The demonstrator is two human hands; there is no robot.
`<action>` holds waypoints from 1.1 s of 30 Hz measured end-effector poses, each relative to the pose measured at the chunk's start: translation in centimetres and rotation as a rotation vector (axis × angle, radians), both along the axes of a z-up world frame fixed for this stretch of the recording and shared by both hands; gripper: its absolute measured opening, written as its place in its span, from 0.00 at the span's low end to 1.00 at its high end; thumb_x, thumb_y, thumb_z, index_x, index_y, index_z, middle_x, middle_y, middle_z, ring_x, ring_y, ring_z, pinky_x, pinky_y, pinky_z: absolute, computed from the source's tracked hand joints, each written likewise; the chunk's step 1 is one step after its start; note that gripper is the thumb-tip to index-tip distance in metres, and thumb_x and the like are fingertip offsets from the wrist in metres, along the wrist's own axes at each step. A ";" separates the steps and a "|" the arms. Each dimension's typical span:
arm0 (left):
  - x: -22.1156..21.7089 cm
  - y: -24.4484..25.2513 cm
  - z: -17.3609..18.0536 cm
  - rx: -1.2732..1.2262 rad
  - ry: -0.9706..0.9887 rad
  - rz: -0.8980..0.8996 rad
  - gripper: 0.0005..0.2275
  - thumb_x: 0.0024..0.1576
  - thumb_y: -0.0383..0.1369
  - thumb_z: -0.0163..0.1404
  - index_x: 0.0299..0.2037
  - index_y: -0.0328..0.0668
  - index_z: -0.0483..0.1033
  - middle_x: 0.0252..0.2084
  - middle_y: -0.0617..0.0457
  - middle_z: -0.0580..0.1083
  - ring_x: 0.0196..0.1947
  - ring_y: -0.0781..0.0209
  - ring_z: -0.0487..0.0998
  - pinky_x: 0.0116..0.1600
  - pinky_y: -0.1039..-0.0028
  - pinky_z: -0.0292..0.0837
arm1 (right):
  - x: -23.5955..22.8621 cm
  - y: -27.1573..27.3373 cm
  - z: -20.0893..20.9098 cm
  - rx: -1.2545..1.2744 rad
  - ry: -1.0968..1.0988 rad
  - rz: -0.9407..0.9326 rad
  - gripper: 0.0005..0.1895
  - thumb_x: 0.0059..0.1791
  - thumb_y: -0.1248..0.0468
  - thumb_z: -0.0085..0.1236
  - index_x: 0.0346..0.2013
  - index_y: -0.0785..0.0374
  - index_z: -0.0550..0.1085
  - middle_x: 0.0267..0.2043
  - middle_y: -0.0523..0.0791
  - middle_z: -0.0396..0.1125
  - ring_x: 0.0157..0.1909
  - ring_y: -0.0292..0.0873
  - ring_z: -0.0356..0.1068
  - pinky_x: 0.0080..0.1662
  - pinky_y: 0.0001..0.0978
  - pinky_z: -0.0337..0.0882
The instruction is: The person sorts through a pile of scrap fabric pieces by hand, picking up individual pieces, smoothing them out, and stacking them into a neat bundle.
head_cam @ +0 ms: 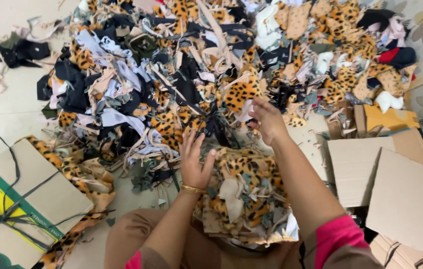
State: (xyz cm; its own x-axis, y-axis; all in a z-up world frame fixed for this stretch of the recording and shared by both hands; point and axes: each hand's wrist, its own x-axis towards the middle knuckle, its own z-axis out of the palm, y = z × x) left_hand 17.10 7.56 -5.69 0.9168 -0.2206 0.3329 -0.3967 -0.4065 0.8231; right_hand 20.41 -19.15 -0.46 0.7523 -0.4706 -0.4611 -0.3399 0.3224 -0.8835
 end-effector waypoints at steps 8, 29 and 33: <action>0.8 -0.8 0.2 -0.054 0.113 -0.016 0.24 0.63 0.46 0.51 0.66 0.42 0.71 0.74 0.41 0.62 0.78 0.38 0.53 0.74 0.49 0.53 | 5.0 -1.9 -5.1 0.183 -0.101 -0.215 0.25 0.54 0.68 0.52 0.66 0.50 0.66 0.45 0.44 0.67 0.39 0.39 0.62 0.44 0.36 0.65; -3.9 2.0 9.3 -0.807 0.988 -0.568 0.35 0.56 0.59 0.37 0.73 0.55 0.51 0.43 0.41 0.81 0.36 0.53 0.85 0.38 0.70 0.84 | -14.5 5.0 16.4 -0.170 -0.271 0.571 0.22 0.48 0.73 0.56 0.58 0.65 0.73 0.55 0.46 0.73 0.52 0.41 0.73 0.55 0.36 0.74; -5.2 1.8 11.1 -1.094 1.396 -0.566 0.31 0.53 0.50 0.48 0.66 0.60 0.50 0.43 0.46 0.80 0.35 0.53 0.84 0.31 0.70 0.81 | -15.8 4.9 13.4 -0.194 0.004 0.822 0.28 0.46 0.67 0.62 0.62 0.60 0.73 0.59 0.47 0.72 0.49 0.45 0.75 0.55 0.40 0.75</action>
